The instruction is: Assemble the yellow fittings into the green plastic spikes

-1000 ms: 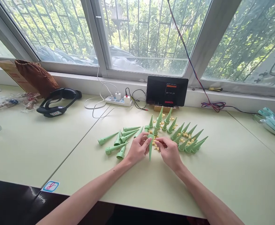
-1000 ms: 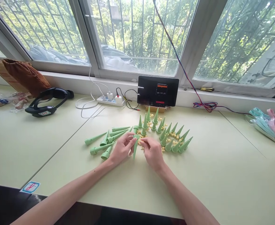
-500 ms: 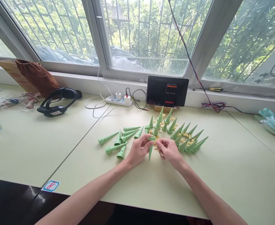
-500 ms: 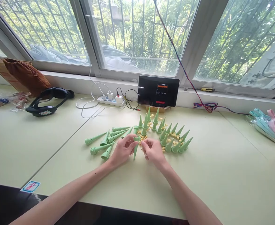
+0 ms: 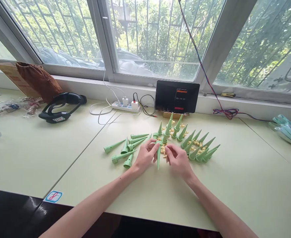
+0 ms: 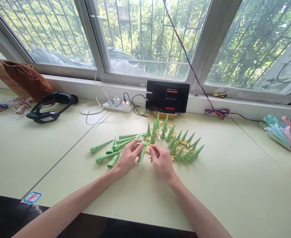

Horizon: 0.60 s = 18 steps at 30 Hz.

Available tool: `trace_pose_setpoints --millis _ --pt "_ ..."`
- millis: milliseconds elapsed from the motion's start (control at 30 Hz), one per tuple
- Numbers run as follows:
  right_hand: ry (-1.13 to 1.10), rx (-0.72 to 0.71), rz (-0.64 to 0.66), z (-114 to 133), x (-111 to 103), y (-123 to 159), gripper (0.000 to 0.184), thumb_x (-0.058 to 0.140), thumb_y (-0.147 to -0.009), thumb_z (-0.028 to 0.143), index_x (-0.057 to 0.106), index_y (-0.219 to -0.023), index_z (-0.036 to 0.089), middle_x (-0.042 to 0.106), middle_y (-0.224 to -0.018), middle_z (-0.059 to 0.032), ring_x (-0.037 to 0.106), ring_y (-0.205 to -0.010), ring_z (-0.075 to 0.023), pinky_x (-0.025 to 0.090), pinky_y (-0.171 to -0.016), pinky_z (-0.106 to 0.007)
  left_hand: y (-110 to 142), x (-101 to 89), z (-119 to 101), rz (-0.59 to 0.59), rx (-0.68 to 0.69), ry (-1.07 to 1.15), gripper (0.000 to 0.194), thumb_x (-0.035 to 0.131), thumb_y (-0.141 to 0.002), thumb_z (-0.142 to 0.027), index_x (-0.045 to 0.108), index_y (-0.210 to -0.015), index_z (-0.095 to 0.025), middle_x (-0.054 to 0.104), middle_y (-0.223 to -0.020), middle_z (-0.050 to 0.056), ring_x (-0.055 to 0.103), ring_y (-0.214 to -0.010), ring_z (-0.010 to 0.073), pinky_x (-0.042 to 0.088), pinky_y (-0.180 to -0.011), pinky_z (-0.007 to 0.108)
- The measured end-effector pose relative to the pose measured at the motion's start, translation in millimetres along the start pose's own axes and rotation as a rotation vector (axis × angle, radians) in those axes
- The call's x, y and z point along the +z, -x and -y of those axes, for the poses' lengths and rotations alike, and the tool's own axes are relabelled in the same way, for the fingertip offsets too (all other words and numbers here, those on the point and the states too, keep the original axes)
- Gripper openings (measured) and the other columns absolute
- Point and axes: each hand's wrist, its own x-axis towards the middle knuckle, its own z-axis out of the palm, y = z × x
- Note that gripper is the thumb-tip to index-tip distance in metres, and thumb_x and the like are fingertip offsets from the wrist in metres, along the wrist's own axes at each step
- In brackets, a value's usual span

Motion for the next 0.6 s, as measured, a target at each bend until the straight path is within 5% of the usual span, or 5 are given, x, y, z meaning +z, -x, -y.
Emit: trace_pose_setpoints --millis 233,600 --pt "0.141 -0.201 -0.020 -7.4 -0.4 -0.9 0.021 0.054 -0.096 0.032 0.065 -0.107 0.018 0.069 -0.096 -0.0083 0.064 -0.066 -0.0161 0.054 -0.061 -0.030 -1.1 -0.9 -1.8 -0.021 -0.128 0.105 0.037 0.065 -0.084 -0.052 0.057 -0.094 -0.017 0.056 -0.060 -0.002 0.045 -0.044 0.0081 0.039 -0.039 0.019" --pt "0.250 -0.298 -0.010 -18.3 -3.1 -2.2 0.014 0.057 -0.094 0.025 0.063 -0.083 0.020 0.065 -0.073 -0.0017 0.060 -0.057 -0.0151 0.048 -0.059 -0.028 1.7 -0.1 -7.8 -0.028 -0.112 -0.031 0.038 0.065 -0.084 -0.053 0.061 -0.095 -0.017 0.053 -0.059 -0.003 0.048 -0.047 0.0099 0.040 -0.042 0.020"
